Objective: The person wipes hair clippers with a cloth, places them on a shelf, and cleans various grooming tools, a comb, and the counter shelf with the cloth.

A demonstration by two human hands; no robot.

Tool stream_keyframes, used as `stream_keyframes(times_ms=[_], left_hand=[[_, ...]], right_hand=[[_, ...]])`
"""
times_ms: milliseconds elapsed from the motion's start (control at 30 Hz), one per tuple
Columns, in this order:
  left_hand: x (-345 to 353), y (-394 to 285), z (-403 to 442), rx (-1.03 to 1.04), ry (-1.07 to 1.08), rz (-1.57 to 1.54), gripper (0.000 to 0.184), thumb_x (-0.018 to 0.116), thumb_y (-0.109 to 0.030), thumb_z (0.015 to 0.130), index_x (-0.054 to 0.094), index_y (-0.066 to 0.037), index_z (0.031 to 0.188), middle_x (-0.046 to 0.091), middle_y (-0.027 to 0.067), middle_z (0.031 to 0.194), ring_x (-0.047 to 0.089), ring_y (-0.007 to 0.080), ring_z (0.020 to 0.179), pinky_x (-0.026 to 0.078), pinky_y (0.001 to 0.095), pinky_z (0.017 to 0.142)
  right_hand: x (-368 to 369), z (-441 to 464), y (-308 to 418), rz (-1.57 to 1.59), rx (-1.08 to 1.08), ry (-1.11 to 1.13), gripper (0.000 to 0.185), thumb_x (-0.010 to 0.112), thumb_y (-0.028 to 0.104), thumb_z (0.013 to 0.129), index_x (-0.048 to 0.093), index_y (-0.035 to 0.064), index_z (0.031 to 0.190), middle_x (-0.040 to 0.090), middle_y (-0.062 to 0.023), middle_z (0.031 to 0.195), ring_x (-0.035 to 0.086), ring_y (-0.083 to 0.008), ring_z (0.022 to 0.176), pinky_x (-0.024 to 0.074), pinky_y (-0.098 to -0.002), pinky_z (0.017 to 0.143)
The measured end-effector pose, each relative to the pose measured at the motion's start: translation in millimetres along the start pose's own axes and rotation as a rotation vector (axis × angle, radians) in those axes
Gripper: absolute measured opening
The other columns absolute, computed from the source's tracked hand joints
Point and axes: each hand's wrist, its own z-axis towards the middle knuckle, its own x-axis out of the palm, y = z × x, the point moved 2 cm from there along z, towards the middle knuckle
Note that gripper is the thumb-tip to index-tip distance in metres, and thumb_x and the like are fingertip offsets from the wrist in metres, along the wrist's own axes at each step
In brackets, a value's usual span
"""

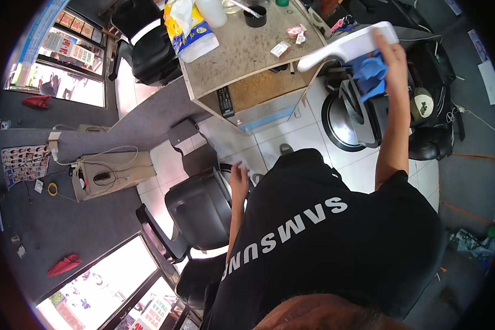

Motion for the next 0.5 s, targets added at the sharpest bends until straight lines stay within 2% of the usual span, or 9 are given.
stream_keyframes(times_ms=[100,133,200,267,300,367,400,433,500], left_hand=[[9.5,-122.2,-3.3,0.132,0.054,-0.229,0.043,0.049,-0.031,0.105,0.052,-0.001,0.136,0.065,0.0123,0.108,0.063,0.0182,0.093,0.052,0.0317,0.081],[10.5,-151.2,-4.3,0.181,0.079,-0.275,0.045,0.046,-0.033,0.106,0.051,-0.001,0.137,0.065,0.0122,0.11,0.063,0.0187,0.099,0.052,0.0315,0.084],[13.1,-205.4,-8.6,0.326,0.146,-0.347,0.046,0.044,-0.034,0.107,0.05,0.001,0.137,0.065,0.0142,0.112,0.062,0.0187,0.102,0.052,0.0316,0.086],[11.8,-225.9,-7.9,0.317,0.284,-0.215,0.042,0.043,-0.031,0.107,0.053,0.001,0.132,0.066,0.013,0.106,0.064,0.0168,0.096,0.052,0.0311,0.085],[12.6,-236.2,-11.5,0.241,0.413,-0.221,0.035,0.043,-0.03,0.107,0.055,-0.001,0.123,0.064,0.0062,0.087,0.062,0.0123,0.078,0.052,0.0278,0.071],[8.5,-225.4,-10.7,0.118,0.308,-0.353,0.028,0.042,-0.029,0.107,0.053,-0.003,0.111,0.054,0.0016,0.075,0.056,0.0105,0.069,0.048,0.0262,0.063],[6.3,-219.5,-9.7,0.061,0.258,-0.417,0.026,0.042,-0.028,0.107,0.051,-0.004,0.105,0.049,-0.0007,0.07,0.053,0.0096,0.064,0.046,0.0254,0.06],[2.4,-214.3,-9.4,0.033,0.17,-0.529,0.021,0.042,-0.027,0.107,0.046,-0.008,0.099,0.038,-0.0021,0.069,0.043,0.0072,0.058,0.039,0.0229,0.05],[-7.2,-194.8,-4.8,0.033,0.087,-0.569,0.019,0.042,-0.025,0.107,0.046,-0.008,0.1,0.039,-0.0014,0.072,0.04,0.0069,0.058,0.037,0.0228,0.05]], right_hand=[[58.3,-47.9,-3.1,-0.126,0.197,0.416,0.042,0.069,0.044,0.09,0.07,0.0023,0.085,0.061,0.0009,0.071,0.054,-0.0069,0.061,0.041,-0.0233,0.055],[75.7,-55.3,-22.3,-0.155,0.154,0.587,0.045,0.066,0.045,0.092,0.071,0.001,0.09,0.062,0.0009,0.073,0.056,-0.0072,0.067,0.0427,-0.024,0.059],[114.9,-84.3,-43.0,-0.159,0.187,0.815,0.045,0.062,0.044,0.095,0.071,0.0001,0.094,0.066,-0.0015,0.081,0.056,-0.0069,0.072,0.0442,-0.0234,0.064],[146.8,-107.8,-60.6,-0.078,0.251,0.965,0.048,0.06,0.045,0.097,0.071,-0.0009,0.097,0.068,-0.0021,0.084,0.057,-0.0071,0.074,0.0457,-0.0243,0.065],[157.5,-116.5,-71.1,-0.025,0.358,0.963,0.049,0.059,0.047,0.097,0.07,-0.0007,0.1,0.067,-0.0018,0.086,0.057,-0.0077,0.074,0.0468,-0.0246,0.067],[177.3,-129.2,-91.4,0.257,0.522,0.905,0.052,0.055,0.052,0.098,0.066,0.0016,0.108,0.065,-0.0017,0.092,0.059,-0.0094,0.078,0.0497,-0.0265,0.072],[179.4,-130.8,-106.8,0.314,0.737,0.902,0.052,0.054,0.053,0.098,0.064,0.0036,0.109,0.064,-0.0023,0.098,0.06,-0.0099,0.086,0.051,-0.0279,0.076],[181.6,-134.9,-122.4,0.357,0.837,0.852,0.051,0.053,0.053,0.098,0.063,0.0043,0.11,0.064,-0.0031,0.099,0.06,-0.0102,0.089,0.051,-0.0278,0.078],[181.3,-140.1,-149.8,0.461,0.934,0.82,0.045,0.055,0.047,0.098,0.061,0.0047,0.114,0.065,-0.0045,0.102,0.061,-0.0114,0.093,0.051,-0.0284,0.081]])
